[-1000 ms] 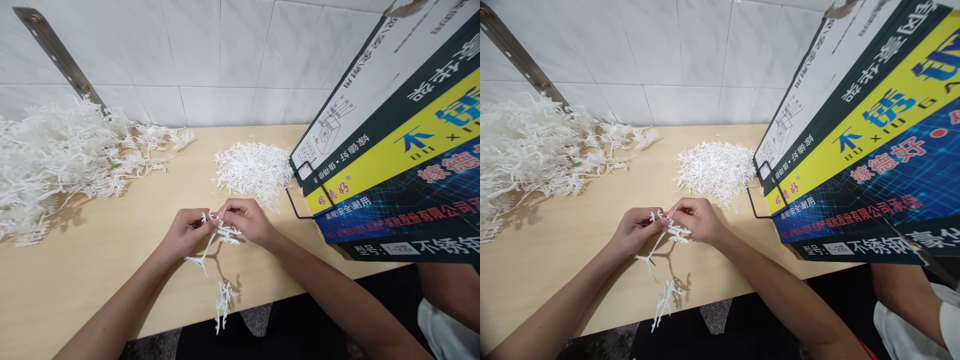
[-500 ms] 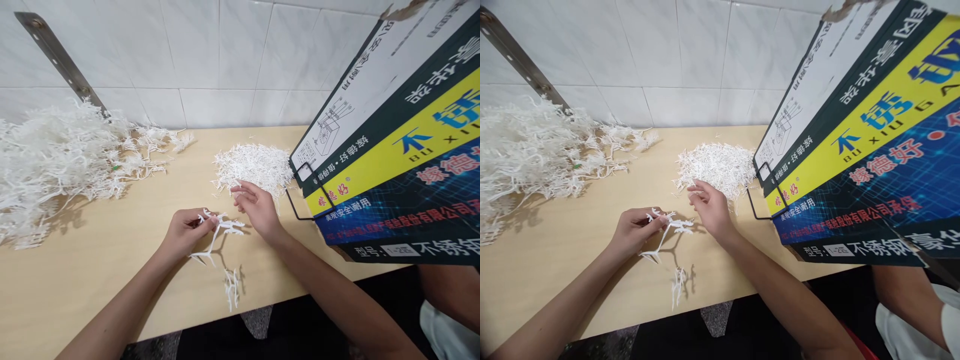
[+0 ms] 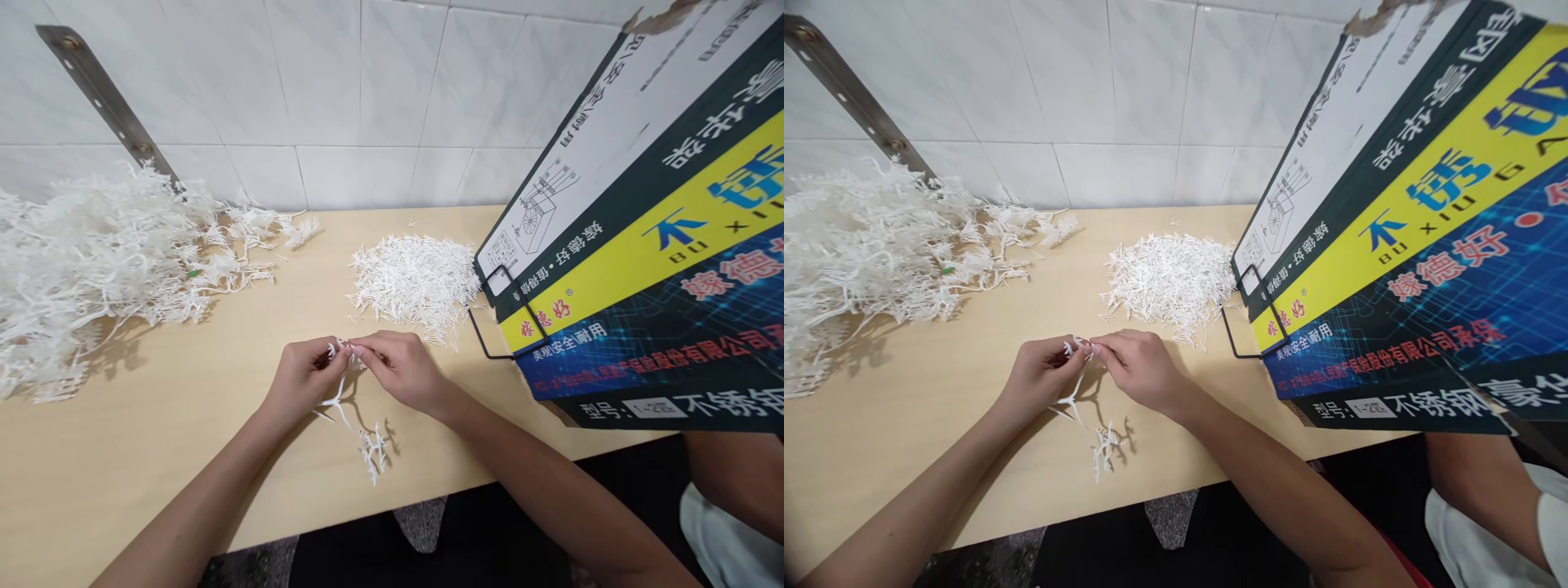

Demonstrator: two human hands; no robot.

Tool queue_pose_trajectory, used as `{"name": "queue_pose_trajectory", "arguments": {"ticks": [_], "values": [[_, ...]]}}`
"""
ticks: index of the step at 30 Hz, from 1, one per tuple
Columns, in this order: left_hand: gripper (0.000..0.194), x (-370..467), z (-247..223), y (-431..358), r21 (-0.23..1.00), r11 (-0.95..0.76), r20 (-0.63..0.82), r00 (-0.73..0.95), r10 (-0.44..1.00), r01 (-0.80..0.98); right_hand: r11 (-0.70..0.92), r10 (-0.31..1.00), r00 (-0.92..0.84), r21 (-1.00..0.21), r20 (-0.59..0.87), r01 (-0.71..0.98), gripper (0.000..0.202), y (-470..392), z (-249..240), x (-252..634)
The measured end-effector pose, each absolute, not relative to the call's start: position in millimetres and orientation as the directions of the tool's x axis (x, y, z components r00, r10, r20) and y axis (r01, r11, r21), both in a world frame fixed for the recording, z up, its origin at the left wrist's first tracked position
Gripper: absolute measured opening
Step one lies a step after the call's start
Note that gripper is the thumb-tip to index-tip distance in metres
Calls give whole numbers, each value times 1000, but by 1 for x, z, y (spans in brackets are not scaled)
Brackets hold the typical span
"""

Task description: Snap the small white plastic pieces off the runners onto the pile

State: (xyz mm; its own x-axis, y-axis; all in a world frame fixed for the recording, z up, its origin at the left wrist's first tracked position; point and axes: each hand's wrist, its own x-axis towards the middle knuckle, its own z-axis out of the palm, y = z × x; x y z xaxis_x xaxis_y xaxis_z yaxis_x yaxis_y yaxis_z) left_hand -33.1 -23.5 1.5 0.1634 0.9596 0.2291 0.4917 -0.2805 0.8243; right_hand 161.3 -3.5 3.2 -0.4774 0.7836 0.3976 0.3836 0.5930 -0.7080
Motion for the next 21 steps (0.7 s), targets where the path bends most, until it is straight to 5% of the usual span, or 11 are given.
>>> {"name": "queue_pose_trajectory", "arguments": {"ticks": [5,9,15,21], "values": [[36,-32,-2,-24,740,-396,334,214,918,543,573,817,-425,-639,390,513,21,-7,4,161],[33,-33,-1,-25,786,-361,304,195,933,503,566,821,-417,-645,390,513,23,-10,11,160],[34,-39,1,-25,935,-194,136,204,969,296,287,882,-443,-927,157,243,22,-9,18,162],[34,-41,-1,-26,987,-83,59,172,983,137,1,871,-490,-998,35,-70,27,-10,14,155]]}}
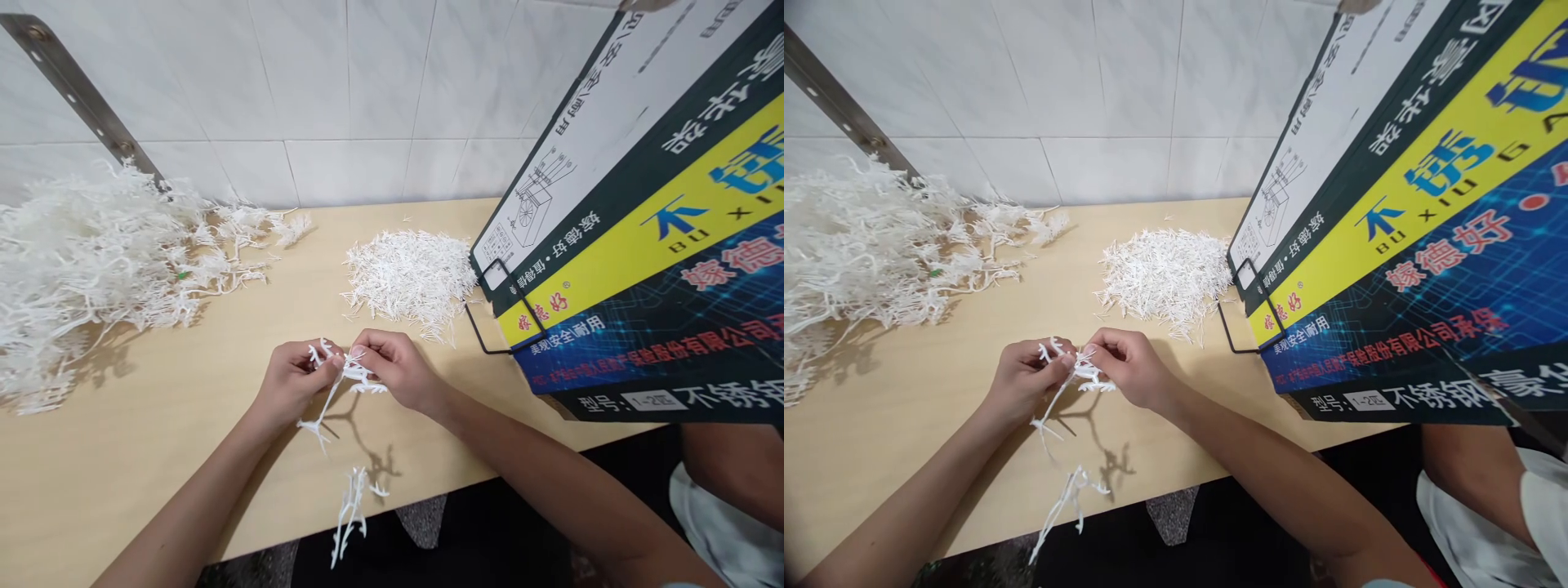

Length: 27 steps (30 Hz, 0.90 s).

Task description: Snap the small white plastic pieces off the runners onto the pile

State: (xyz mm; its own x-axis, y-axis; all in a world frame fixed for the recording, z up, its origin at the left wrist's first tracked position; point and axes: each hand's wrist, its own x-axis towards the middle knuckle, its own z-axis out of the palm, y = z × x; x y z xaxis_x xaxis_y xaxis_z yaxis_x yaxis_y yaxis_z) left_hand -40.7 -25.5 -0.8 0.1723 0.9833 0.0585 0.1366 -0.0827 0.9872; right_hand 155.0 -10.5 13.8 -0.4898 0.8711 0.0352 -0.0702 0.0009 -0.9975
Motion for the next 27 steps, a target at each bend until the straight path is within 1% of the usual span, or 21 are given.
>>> {"name": "queue_pose_trajectory", "arguments": {"ticks": [3,5,10,13,16,19,21,25,27], "values": [[33,-38,2,-26,992,-65,50,143,988,109,-70,873,-488,-990,-3,-119,31,-12,14,152],[33,-36,4,-26,990,-63,48,124,991,123,-50,885,-466,-995,-2,-91,32,-11,13,152],[33,-34,4,-24,976,-67,49,91,995,205,101,915,-396,-994,73,51,28,-6,10,155],[35,-33,5,-24,971,-62,33,127,991,231,175,931,-344,-975,119,136,26,-4,9,157],[34,-31,7,-24,955,-96,57,146,988,281,223,944,-289,-953,159,203,23,-6,12,157],[33,-31,6,-24,936,-129,90,131,987,328,259,936,-298,-937,185,233,24,-8,16,157],[34,-32,5,-24,922,-147,106,132,986,358,290,929,-309,-920,204,263,21,-8,16,158],[33,-32,3,-24,876,-242,188,167,968,416,411,899,-315,-832,303,373,19,-8,11,158],[31,-31,3,-25,844,-282,223,180,958,455,451,883,-331,-799,333,397,15,-7,9,159]]}}
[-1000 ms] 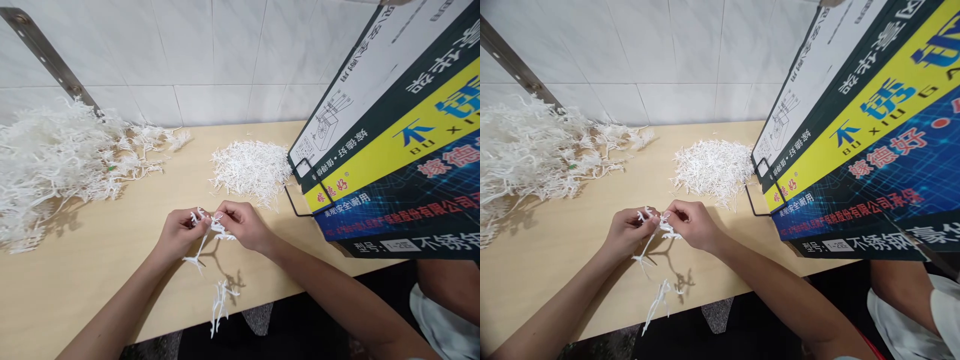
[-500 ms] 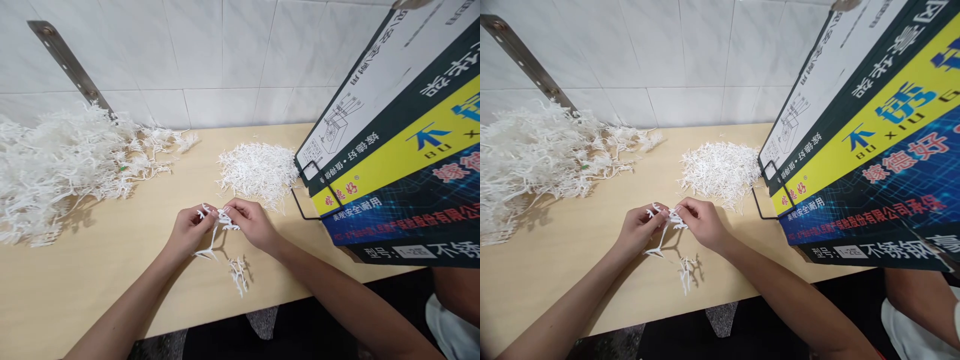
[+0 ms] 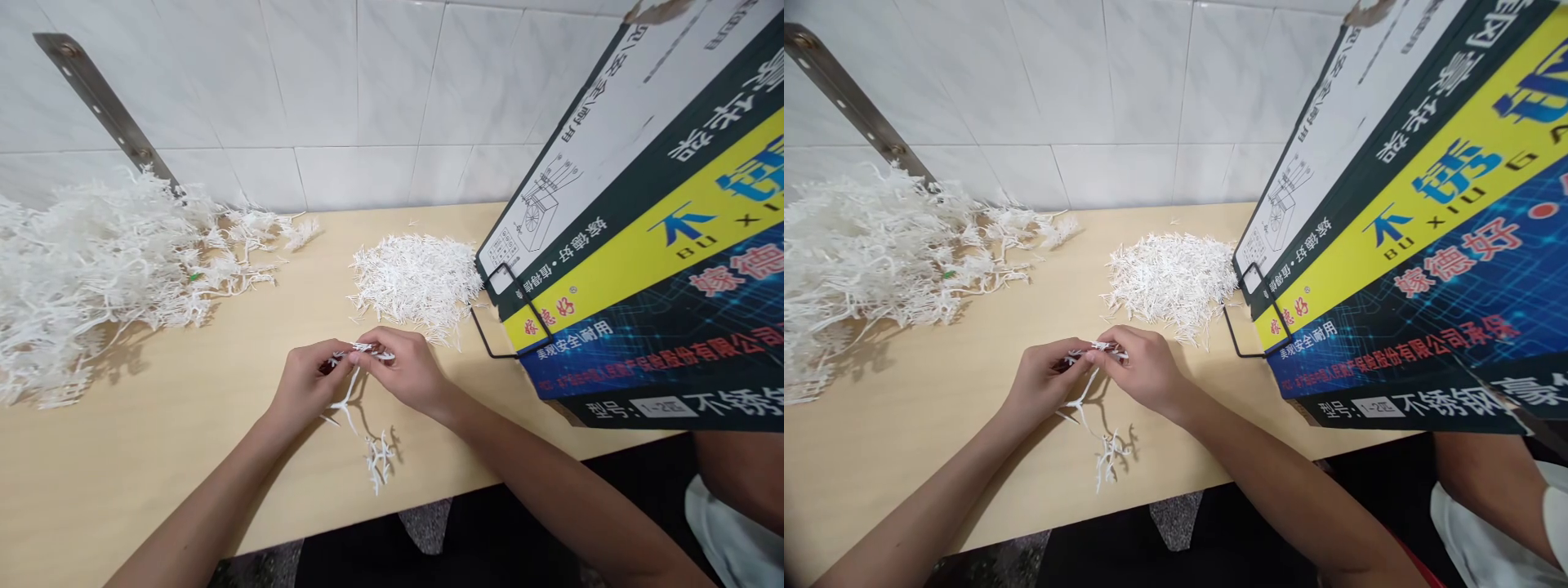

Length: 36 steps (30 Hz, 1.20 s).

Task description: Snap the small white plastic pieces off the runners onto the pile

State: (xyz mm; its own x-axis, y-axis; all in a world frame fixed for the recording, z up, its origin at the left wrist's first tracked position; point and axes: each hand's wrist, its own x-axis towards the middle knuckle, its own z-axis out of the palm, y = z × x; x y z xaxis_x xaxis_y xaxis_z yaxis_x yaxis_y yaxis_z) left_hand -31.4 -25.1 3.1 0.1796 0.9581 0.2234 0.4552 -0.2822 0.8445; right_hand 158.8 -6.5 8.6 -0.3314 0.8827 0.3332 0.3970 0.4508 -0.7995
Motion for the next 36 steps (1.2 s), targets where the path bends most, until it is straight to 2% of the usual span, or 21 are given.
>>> {"name": "queue_pose_trajectory", "arguments": {"ticks": [4,9,14,16,18,20,23,25,28,31,34,36], "values": [[31,-30,3,-28,841,-301,208,246,947,450,389,906,-318,-843,278,372,17,-4,7,161],[31,-29,10,-29,904,-250,155,279,948,346,168,925,-364,-977,110,130,21,1,6,162],[27,-28,15,-29,950,-199,128,281,951,240,-30,911,-413,-997,0,-65,35,3,6,161],[27,-29,14,-30,961,-174,111,278,954,214,-67,911,-411,-993,-23,-94,37,3,6,162],[29,-31,11,-29,966,-147,90,259,962,212,3,922,-387,-1000,10,-19,33,4,6,165],[31,-32,9,-27,968,-121,71,220,973,221,182,933,-342,-967,113,177,26,7,8,169],[32,-34,7,-24,975,-68,41,129,991,212,419,907,-250,-772,338,478,20,14,12,179],[31,-35,7,-21,983,-31,19,64,998,180,448,883,-169,-677,439,584,26,20,15,188],[29,-37,7,-19,993,5,-3,-16,1000,118,388,881,-63,-640,469,664,40,29,17,200],[30,-38,9,-18,993,1,6,-64,998,121,385,870,-45,-620,491,684,36,33,14,206],[34,-41,13,-19,947,-70,79,-16,997,315,437,853,-88,-611,514,660,29,31,9,202],[33,-44,16,-21,838,-180,128,136,982,514,467,842,-128,-589,525,659,28,27,6,197]]}}
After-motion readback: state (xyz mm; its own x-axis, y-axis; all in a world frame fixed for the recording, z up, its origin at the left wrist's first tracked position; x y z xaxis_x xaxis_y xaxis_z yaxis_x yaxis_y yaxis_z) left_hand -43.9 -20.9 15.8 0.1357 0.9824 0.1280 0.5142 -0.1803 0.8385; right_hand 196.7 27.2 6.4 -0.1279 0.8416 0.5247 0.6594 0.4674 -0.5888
